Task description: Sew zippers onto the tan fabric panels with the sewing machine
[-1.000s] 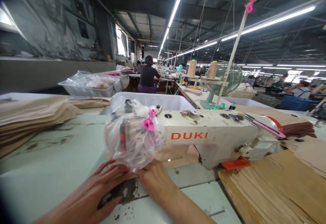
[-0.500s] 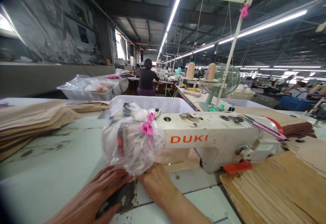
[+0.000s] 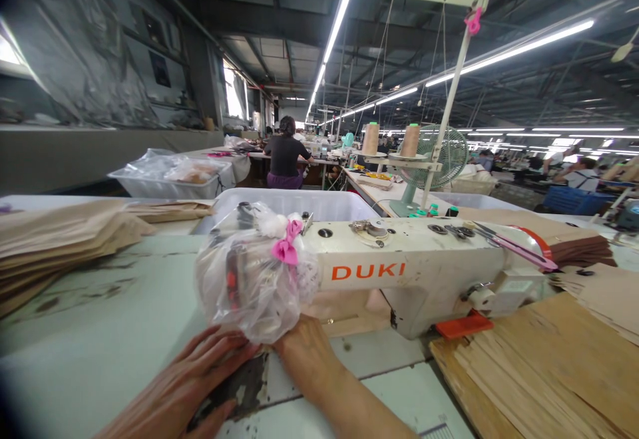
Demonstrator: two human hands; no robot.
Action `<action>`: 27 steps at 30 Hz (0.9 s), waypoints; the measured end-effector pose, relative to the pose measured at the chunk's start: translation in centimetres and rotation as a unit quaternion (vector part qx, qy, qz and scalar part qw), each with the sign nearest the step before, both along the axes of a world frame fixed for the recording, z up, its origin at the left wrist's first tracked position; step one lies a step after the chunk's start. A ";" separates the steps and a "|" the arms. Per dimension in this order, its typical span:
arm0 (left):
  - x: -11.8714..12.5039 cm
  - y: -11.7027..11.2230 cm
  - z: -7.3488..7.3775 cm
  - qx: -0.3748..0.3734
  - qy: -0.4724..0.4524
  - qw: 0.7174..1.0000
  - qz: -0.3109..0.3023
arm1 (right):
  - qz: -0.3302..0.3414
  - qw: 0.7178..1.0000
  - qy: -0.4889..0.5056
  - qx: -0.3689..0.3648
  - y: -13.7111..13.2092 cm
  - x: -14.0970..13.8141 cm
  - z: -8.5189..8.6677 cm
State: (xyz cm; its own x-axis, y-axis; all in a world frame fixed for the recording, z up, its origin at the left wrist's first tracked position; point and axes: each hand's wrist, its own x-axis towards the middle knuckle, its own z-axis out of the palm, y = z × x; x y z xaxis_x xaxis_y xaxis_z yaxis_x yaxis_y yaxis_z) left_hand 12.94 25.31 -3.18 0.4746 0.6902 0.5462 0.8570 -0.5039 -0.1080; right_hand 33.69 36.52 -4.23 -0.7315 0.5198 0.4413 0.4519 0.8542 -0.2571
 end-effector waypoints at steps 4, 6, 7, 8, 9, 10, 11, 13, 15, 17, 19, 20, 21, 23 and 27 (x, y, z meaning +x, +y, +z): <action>-0.1 0.0 -0.3 0.002 0.005 1.000 0.003 | 0.002 1.000 0.005 -0.006 -0.1 0.0 0.3; -0.3 0.0 -0.6 -0.010 0.009 1.000 0.007 | -0.003 1.000 0.002 -0.004 -0.2 0.0 0.3; -0.4 0.0 -0.8 -0.016 0.014 1.000 0.009 | -0.008 1.000 -0.002 -0.002 -0.2 0.0 0.3; -0.4 0.0 -1.0 -0.021 0.021 0.999 0.012 | -0.012 1.000 -0.007 0.000 -0.2 0.0 0.3; -0.4 0.0 -1.2 -0.026 0.030 0.999 0.017 | -0.014 1.000 -0.011 0.002 -0.2 0.0 0.3; -0.4 0.0 -1.4 -0.030 0.041 0.999 0.020 | -0.014 1.000 -0.015 0.005 -0.1 0.1 0.3; -0.3 0.0 -1.5 -0.032 0.049 0.998 0.024 | -0.014 1.000 -0.018 0.008 -0.1 0.1 0.2; -0.2 0.0 -1.5 -0.030 0.056 0.998 0.028 | -0.013 1.000 -0.021 0.014 0.1 0.2 0.1; -0.2 0.0 -1.4 -0.020 0.050 0.998 0.028 | -0.017 0.999 -0.022 0.014 0.2 0.3 -0.1; -0.3 0.1 -1.4 -0.009 0.043 0.999 0.024 | -0.023 0.999 -0.026 0.008 0.1 0.4 -0.3; -0.5 0.1 -1.6 -0.012 0.036 0.999 0.023 | -0.026 0.999 -0.027 0.004 -0.1 0.4 -0.4; -0.6 0.1 -1.7 -0.020 0.034 0.999 0.024 | -0.026 0.999 -0.028 0.003 -0.2 0.4 -0.4; -0.7 0.2 -1.8 -0.034 0.033 0.999 0.025 | -0.026 0.999 -0.030 0.000 -0.3 0.3 -0.4; -0.8 0.3 -2.1 -0.066 0.027 0.997 0.030 | -0.030 0.999 -0.039 -0.008 -0.4 0.3 -0.4; -0.7 0.5 -1.8 -0.109 0.021 0.993 0.030 | -0.098 0.993 -0.069 -0.013 0.1 1.0 0.3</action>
